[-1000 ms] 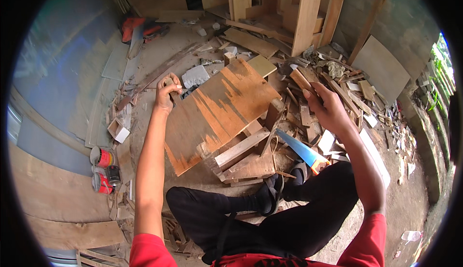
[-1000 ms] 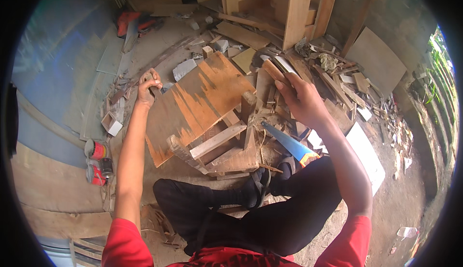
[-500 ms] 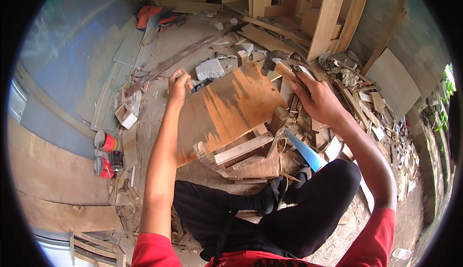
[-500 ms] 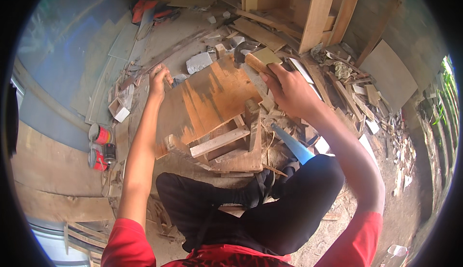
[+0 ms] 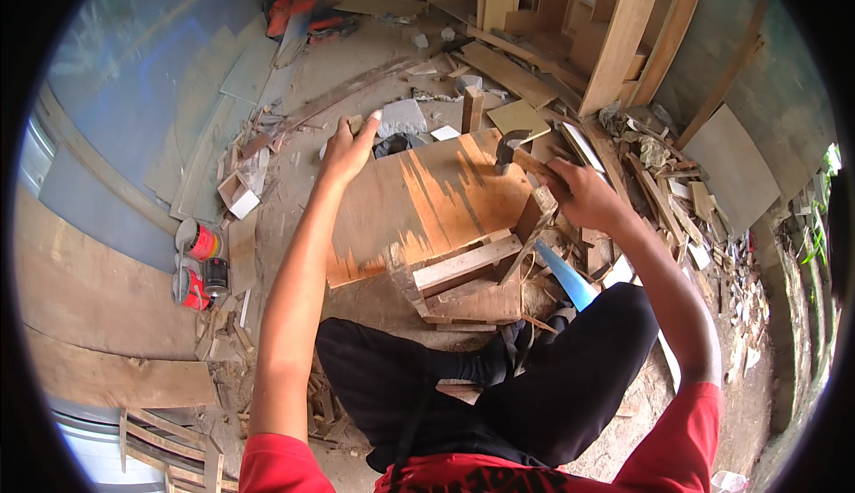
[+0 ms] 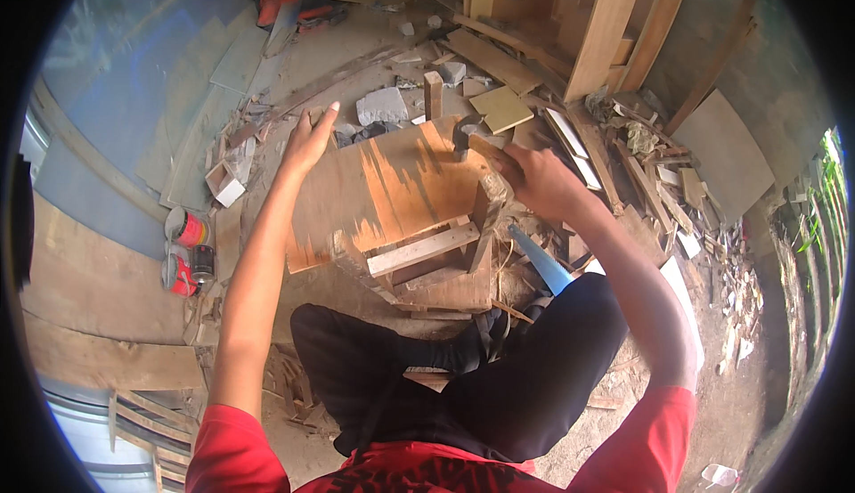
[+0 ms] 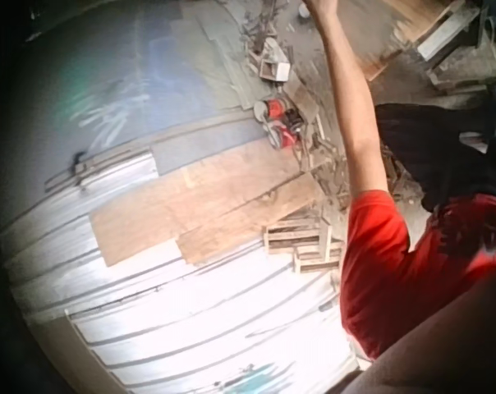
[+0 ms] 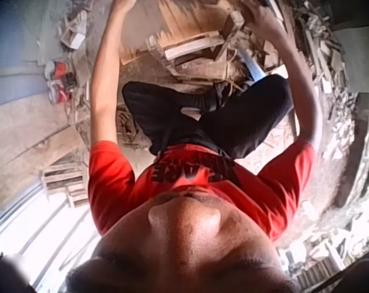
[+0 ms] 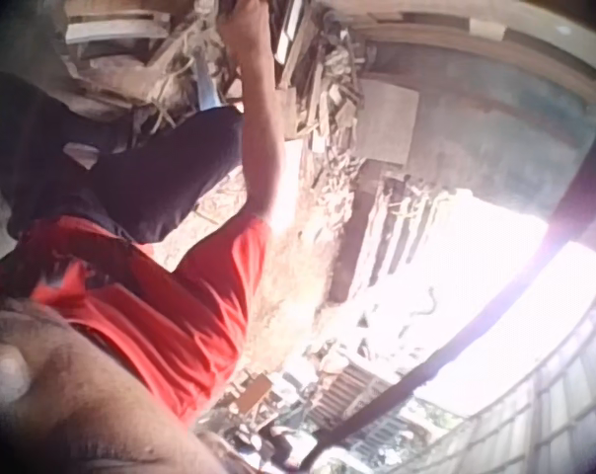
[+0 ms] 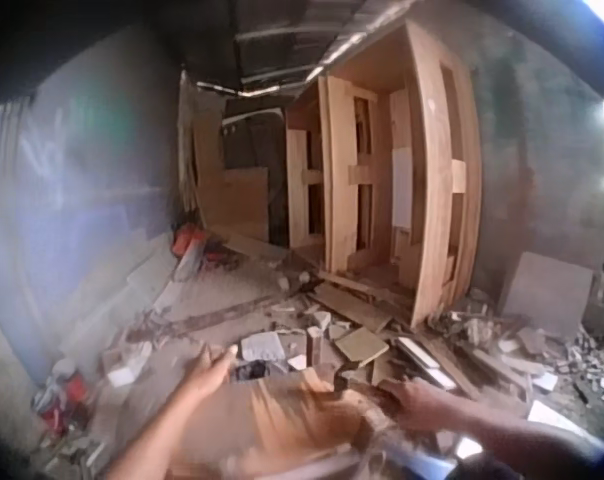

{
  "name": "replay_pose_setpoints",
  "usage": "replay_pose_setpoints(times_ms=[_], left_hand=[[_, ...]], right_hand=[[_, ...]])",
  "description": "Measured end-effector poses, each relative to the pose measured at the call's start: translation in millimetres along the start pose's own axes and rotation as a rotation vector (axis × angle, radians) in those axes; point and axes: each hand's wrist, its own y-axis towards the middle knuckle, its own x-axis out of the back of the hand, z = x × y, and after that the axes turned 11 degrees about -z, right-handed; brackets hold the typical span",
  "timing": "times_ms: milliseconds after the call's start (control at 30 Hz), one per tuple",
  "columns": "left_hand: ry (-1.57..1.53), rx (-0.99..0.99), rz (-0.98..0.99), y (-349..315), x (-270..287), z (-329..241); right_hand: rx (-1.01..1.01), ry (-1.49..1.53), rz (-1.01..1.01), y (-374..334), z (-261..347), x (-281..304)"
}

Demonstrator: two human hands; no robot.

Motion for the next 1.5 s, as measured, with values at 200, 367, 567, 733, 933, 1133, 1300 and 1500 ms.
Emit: replay_pose_setpoints(times_ms=[200,367,567,733,933,1133,1300,1500], left_hand=[[0.55,-0.128,0.402,-25.9,30.4,-2.4],[0.511,-0.223,0.326,-35.6,26.1,8.6],[0.516,-0.227,0.376,-32.7,26.3,8.7],[0.54,-0.271,0.333,-33.7,24.6,12.8],[0.554,-0.267,0.345,-31.5,24.8,11.9],[0.563,-0.242,0.386,-31.1,24.4,7.7],[0.562,-0.299,0.333,-30.1,24.3,14.3],[0.578,-0.254,0.381,-30.9,25.7,6.1]], right_hand=[[0.037,0.059,0.007,0.2,-4.8,-12.0],[-0.035,0.072,-0.057,-1.8,-3.7,-12.0],[-0.186,0.148,-0.125,5.2,-2.4,-14.4],[-0.05,0.076,-0.089,29.2,-21.7,-33.9],[-0.017,0.027,-0.219,51.2,-34.7,-42.5],[-0.169,0.024,-0.201,63.2,-24.9,-46.7],[-0.152,-0.001,-0.229,69.1,-15.5,-54.4],[-0.21,-0.076,-0.144,72.7,-19.6,-64.3]])
